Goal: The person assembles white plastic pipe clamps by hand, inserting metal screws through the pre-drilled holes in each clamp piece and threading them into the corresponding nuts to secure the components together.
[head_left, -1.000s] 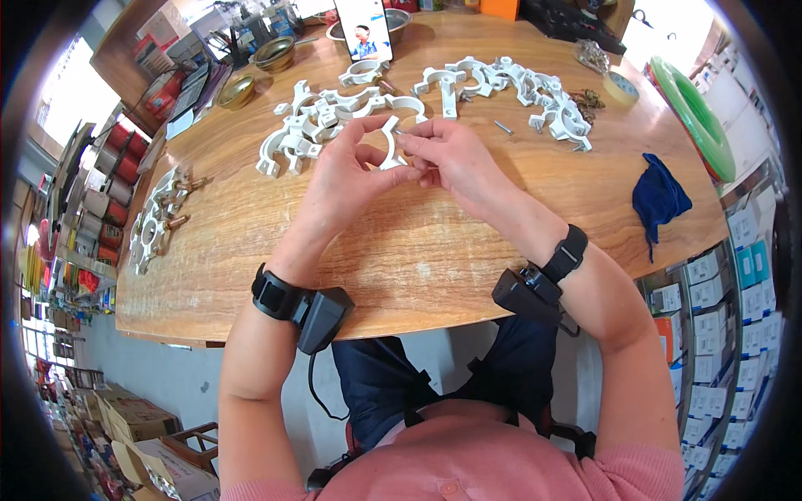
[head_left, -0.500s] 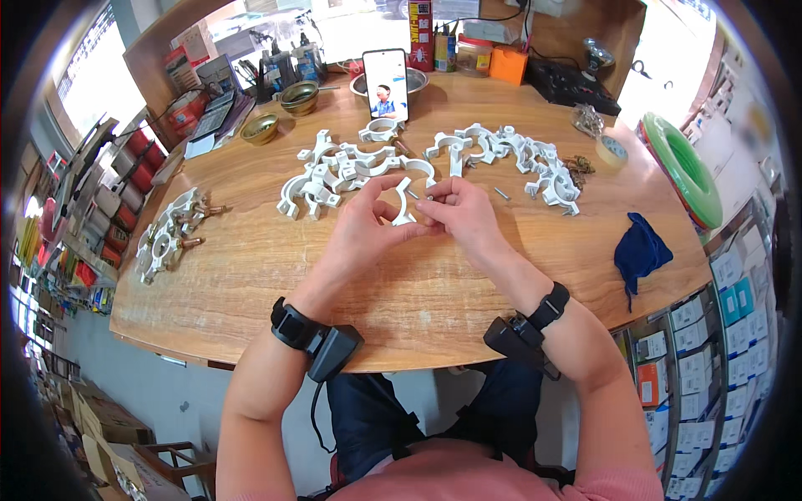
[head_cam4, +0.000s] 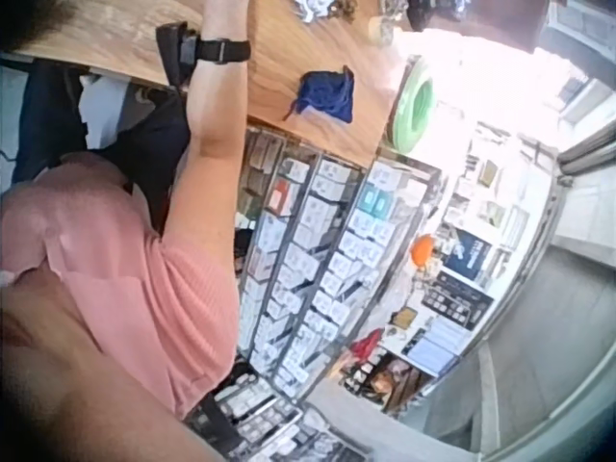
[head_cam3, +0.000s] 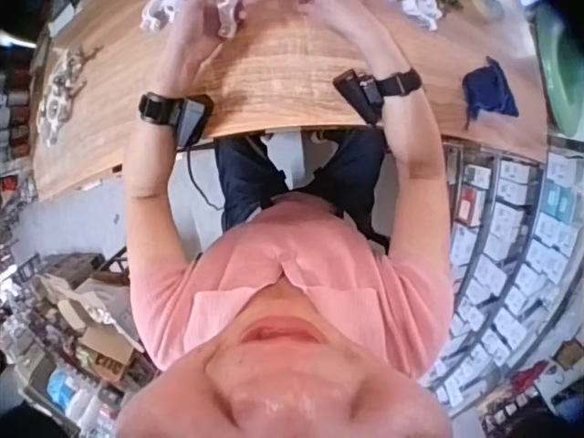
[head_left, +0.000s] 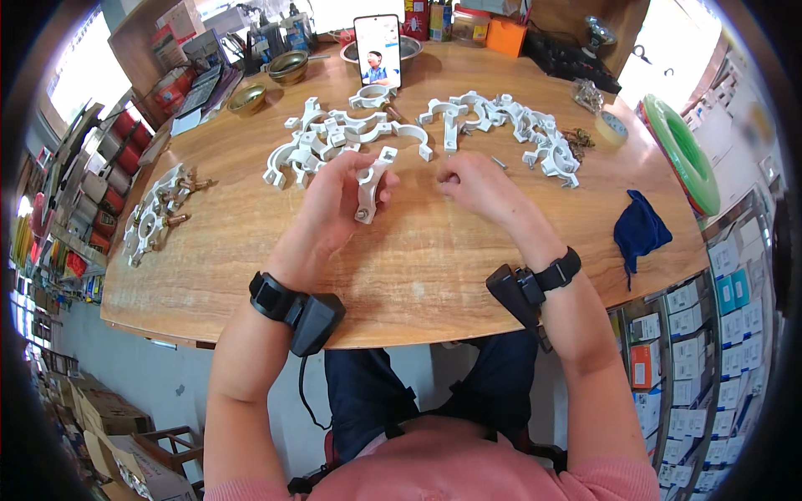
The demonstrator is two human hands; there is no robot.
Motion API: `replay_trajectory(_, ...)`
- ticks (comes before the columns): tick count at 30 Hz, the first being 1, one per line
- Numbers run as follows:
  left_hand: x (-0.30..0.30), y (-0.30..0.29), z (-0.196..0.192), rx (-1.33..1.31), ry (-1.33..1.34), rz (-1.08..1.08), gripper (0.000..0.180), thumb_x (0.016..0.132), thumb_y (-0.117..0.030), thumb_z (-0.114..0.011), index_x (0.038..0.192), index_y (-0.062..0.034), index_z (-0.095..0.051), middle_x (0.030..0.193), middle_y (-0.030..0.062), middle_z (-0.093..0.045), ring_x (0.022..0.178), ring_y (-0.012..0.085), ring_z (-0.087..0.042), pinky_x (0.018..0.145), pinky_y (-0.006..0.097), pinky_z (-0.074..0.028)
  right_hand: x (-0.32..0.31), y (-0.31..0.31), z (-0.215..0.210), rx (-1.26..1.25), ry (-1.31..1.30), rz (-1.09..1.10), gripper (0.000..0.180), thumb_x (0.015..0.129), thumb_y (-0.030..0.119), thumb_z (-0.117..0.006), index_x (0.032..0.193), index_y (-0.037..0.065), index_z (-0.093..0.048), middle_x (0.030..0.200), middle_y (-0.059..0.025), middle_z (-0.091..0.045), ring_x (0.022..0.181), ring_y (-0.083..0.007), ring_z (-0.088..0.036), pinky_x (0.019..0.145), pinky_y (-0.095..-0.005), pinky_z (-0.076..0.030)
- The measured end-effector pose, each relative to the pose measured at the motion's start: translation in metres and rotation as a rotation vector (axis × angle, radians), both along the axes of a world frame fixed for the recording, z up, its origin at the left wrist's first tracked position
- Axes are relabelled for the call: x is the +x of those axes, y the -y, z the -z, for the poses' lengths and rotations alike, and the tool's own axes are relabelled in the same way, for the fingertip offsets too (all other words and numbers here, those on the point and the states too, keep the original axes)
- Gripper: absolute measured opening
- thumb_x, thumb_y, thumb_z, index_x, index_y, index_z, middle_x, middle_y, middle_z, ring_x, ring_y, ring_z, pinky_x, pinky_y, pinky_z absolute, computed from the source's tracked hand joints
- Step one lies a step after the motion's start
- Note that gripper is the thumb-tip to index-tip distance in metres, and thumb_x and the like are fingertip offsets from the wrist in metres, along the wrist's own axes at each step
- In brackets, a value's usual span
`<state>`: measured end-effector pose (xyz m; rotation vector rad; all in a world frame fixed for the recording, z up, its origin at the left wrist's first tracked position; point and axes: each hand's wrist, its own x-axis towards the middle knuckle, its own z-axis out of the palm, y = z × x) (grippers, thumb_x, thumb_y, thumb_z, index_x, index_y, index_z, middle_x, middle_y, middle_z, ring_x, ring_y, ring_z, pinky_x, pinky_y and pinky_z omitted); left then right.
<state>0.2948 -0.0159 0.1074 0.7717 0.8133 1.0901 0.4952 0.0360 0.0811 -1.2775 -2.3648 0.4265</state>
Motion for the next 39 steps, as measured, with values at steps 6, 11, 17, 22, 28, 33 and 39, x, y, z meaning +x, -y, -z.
replay_trajectory(6, -0.002, 0.0, -0.002, -0.028, 0.016, -0.012, 0.018, 0.084, -0.024, -0.047, 0.092, -0.0074, -0.049, 0.067, 0.0033, -0.053, 0.049, 0.0111, -0.044, 0.056, 0.028, -0.041, 0.003, 0.001, -0.004, -0.041, 0.006, -0.007, 0.021, 0.069, 0.011, -0.06, 0.087, 0.001, -0.059, 0.07, -0.0129, -0.057, 0.064, -0.0239, -0.056, 0.06, -0.0319, -0.044)
replay_trajectory(11, 0.002, 0.007, 0.0, -0.031, -0.026, -0.009, 0.03, 0.086, -0.026, -0.047, 0.108, -0.0067, -0.05, 0.068, 0.0009, -0.053, 0.051, 0.0088, -0.045, 0.053, 0.025, -0.04, -0.002, 0.007, -0.005, -0.081, -0.216, 0.007, 0.02, 0.075, 0.015, -0.058, 0.089, 0.0, -0.058, 0.07, -0.0069, -0.058, 0.062, -0.0162, -0.054, 0.057, -0.0273, -0.044)
replay_trajectory(17, 0.008, 0.012, -0.001, 0.078, -0.021, 0.102, 0.033, 0.086, -0.023, -0.048, 0.113, -0.0042, -0.049, 0.082, 0.0047, -0.059, 0.065, 0.0098, -0.054, 0.054, 0.022, -0.041, -0.015, 0.025, -0.025, -0.803, -0.863, -0.067, 0.021, 0.086, 0.021, -0.05, 0.087, 0.001, -0.057, 0.077, -0.0027, -0.057, 0.061, -0.0078, -0.05, 0.053, -0.0223, -0.041)
replay_trajectory(22, 0.007, 0.008, 0.0, 0.141, 0.043, 0.071, 0.033, 0.087, -0.022, -0.048, 0.114, -0.0025, -0.048, 0.093, 0.0048, -0.058, 0.073, 0.0097, -0.056, 0.058, 0.02, -0.043, -0.023, 0.023, -0.019, -0.985, -1.044, -0.141, 0.02, 0.087, 0.021, -0.048, 0.087, 0.003, -0.056, 0.076, -0.0023, -0.058, 0.06, -0.0078, -0.051, 0.052, -0.0212, -0.041)
replay_trajectory(28, 0.01, 0.006, -0.008, 0.264, -0.118, 0.181, 0.037, 0.087, -0.027, -0.047, 0.116, -0.0047, -0.048, 0.081, -0.0004, -0.057, 0.064, 0.0061, -0.051, 0.054, 0.018, -0.039, -0.021, 0.017, -0.021, -0.943, -1.128, -0.308, 0.024, 0.09, 0.02, -0.037, 0.093, 0.003, -0.053, 0.077, -0.004, -0.058, 0.062, -0.0089, -0.052, 0.054, -0.0218, -0.041)
replay_trajectory(33, 0.003, 0.015, -0.002, 0.251, -0.05, 0.142, 0.032, 0.087, -0.023, -0.047, 0.114, -0.0051, -0.048, 0.074, 0.0005, -0.055, 0.06, 0.0073, -0.049, 0.057, 0.023, -0.039, -0.029, 0.026, -0.014, -0.933, -1.192, -0.112, 0.023, 0.089, 0.02, -0.042, 0.086, 0.0, -0.053, 0.069, -0.0028, -0.052, 0.059, -0.01, -0.049, 0.054, -0.0238, -0.041)
replay_trajectory(39, 0.006, 0.008, -0.004, 0.266, 0.212, -0.104, 0.019, 0.088, -0.016, -0.045, 0.103, -0.0056, -0.044, 0.076, 0.0028, -0.054, 0.061, 0.0093, -0.05, 0.081, 0.031, -0.045, 0.014, -0.012, -0.012, -0.129, -0.278, 0.238, 0.026, 0.085, 0.023, -0.044, 0.084, 0.0, -0.056, 0.073, -0.0112, -0.059, 0.064, -0.0223, -0.057, 0.06, -0.0336, -0.045)
